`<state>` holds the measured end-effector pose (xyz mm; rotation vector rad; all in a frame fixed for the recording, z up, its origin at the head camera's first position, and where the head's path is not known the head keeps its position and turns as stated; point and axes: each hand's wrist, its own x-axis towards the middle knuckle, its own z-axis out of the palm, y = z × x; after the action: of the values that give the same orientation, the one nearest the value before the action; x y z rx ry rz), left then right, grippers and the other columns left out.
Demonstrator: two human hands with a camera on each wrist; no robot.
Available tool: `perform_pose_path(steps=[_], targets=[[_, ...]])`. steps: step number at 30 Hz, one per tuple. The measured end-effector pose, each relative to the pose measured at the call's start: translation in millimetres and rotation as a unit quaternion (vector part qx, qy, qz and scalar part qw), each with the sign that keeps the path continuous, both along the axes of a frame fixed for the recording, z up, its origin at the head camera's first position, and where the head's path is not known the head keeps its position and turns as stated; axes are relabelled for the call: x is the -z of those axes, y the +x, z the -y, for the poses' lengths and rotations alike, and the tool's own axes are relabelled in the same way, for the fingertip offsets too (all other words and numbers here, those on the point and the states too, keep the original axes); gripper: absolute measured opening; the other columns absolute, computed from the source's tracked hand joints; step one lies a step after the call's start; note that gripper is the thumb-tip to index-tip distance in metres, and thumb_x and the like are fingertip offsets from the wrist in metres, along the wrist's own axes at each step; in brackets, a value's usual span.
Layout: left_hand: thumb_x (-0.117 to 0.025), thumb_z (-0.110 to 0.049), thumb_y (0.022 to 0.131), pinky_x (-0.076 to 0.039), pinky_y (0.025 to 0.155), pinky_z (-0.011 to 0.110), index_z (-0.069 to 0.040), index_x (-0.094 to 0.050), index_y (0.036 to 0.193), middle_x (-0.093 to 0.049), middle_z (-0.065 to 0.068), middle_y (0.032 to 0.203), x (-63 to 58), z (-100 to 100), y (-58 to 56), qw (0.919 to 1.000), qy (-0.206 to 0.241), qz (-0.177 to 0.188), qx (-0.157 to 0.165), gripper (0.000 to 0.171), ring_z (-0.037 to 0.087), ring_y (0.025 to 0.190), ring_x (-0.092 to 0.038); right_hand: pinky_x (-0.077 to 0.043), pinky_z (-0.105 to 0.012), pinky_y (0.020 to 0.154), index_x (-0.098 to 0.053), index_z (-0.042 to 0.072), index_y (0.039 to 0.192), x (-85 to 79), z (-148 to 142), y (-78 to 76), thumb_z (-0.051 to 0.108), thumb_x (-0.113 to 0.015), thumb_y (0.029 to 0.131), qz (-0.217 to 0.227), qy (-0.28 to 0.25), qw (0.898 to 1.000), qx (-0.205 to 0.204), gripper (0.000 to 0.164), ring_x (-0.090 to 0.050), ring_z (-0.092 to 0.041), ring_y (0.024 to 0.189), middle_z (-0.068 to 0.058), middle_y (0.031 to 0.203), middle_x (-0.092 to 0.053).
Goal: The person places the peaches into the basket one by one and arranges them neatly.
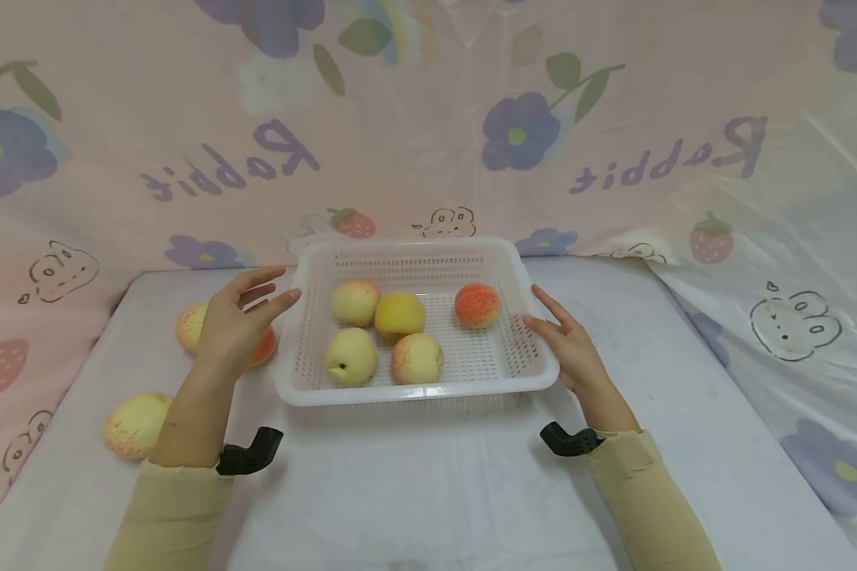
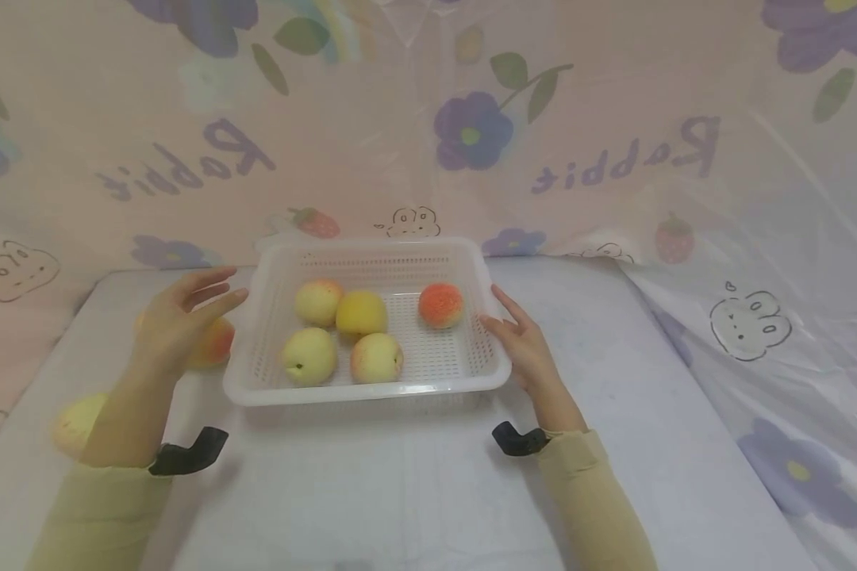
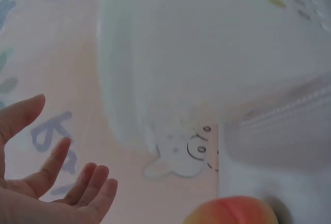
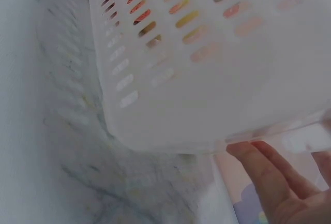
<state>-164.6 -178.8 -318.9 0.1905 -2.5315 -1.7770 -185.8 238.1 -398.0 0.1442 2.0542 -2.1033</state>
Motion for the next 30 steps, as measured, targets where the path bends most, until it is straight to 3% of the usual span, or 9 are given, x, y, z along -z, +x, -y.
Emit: perform_pose_path(steps=[7,11,13,17,21,25,30], targets=[[-0.069,-0.043,0.086,-0.043,0.093,0.018,-0.020,-0.051,0.139,-0.038,0.006,0.147,4.7,23,2.7,0.9990,-0.009,0.017,-0.040,0.060,0.024,0.133,-0.039,-0.057,-0.036,0.078,-0.028,0.037,0.151,0.4,-1,0.3,0.029,-0.062,0.094,-0.002,-0.001,1.000,0.001,0.066,-0.065,-0.014,0.102,-0.022,0.143,-0.042],[-0.068,-0.040,0.087,-0.042,0.087,0.014,-0.018,-0.052,0.137,-0.038,0.007,0.145,9.5,33,4.3,0.9976,-0.023,0.014,-0.064,0.057,0.025,0.132,-0.037,-0.057,-0.037,0.079,-0.028,0.037,0.150,0.5,-1,0.3,0.029,-0.062,0.094,0.000,-0.004,1.000,-0.001,0.066,-0.064,-0.015,0.103,-0.022,0.144,-0.041],[-0.068,-0.038,0.088,-0.043,0.092,0.019,-0.015,-0.051,0.137,-0.038,0.007,0.146,12.0,36,4.8,0.9967,-0.031,0.015,-0.073,0.057,0.026,0.132,-0.037,-0.057,-0.037,0.079,-0.027,0.037,0.150,0.2,0,0.2,0.028,-0.061,0.095,0.000,-0.005,1.000,-0.001,0.066,-0.064,-0.015,0.104,-0.023,0.145,-0.041],[-0.068,-0.036,0.088,-0.037,0.106,0.042,-0.009,-0.047,0.140,-0.034,0.011,0.151,18.3,42,4.0,0.9962,-0.050,0.016,-0.069,0.062,0.031,0.134,-0.034,-0.056,-0.037,0.079,-0.028,0.037,0.150,-0.4,1,0.3,0.028,-0.061,0.095,0.000,-0.004,1.000,0.001,0.065,-0.064,-0.015,0.105,-0.023,0.145,-0.040],[-0.067,-0.038,0.088,-0.027,0.108,0.061,-0.006,-0.041,0.145,-0.027,0.021,0.154,25.1,48,2.4,0.9926,-0.111,0.023,-0.044,0.071,0.043,0.137,-0.027,-0.056,-0.037,0.080,-0.028,0.037,0.150,-0.2,0,0.3,0.028,-0.061,0.095,-0.001,-0.006,1.000,0.000,0.065,-0.063,-0.016,0.106,-0.023,0.146,-0.039],[-0.068,-0.039,0.087,-0.023,0.107,0.067,-0.004,-0.038,0.146,-0.027,0.028,0.151,30.7,51,0.4,0.9850,-0.169,0.029,-0.025,0.075,0.050,0.138,-0.022,-0.056,-0.037,0.080,-0.028,0.037,0.150,-0.1,0,0.5,0.028,-0.061,0.095,-0.003,-0.007,1.000,-0.001,0.065,-0.063,-0.016,0.106,-0.023,0.146,-0.039],[-0.068,-0.031,0.088,-0.022,0.108,0.065,0.001,-0.038,0.144,-0.030,0.032,0.148,36.1,53,-1.1,0.9813,-0.189,0.024,-0.026,0.072,0.051,0.137,-0.023,-0.057,-0.036,0.079,-0.028,0.037,0.150,0.4,0,0.3,0.029,-0.061,0.095,-0.004,-0.006,1.000,-0.001,0.065,-0.063,-0.016,0.106,-0.023,0.146,-0.039]])
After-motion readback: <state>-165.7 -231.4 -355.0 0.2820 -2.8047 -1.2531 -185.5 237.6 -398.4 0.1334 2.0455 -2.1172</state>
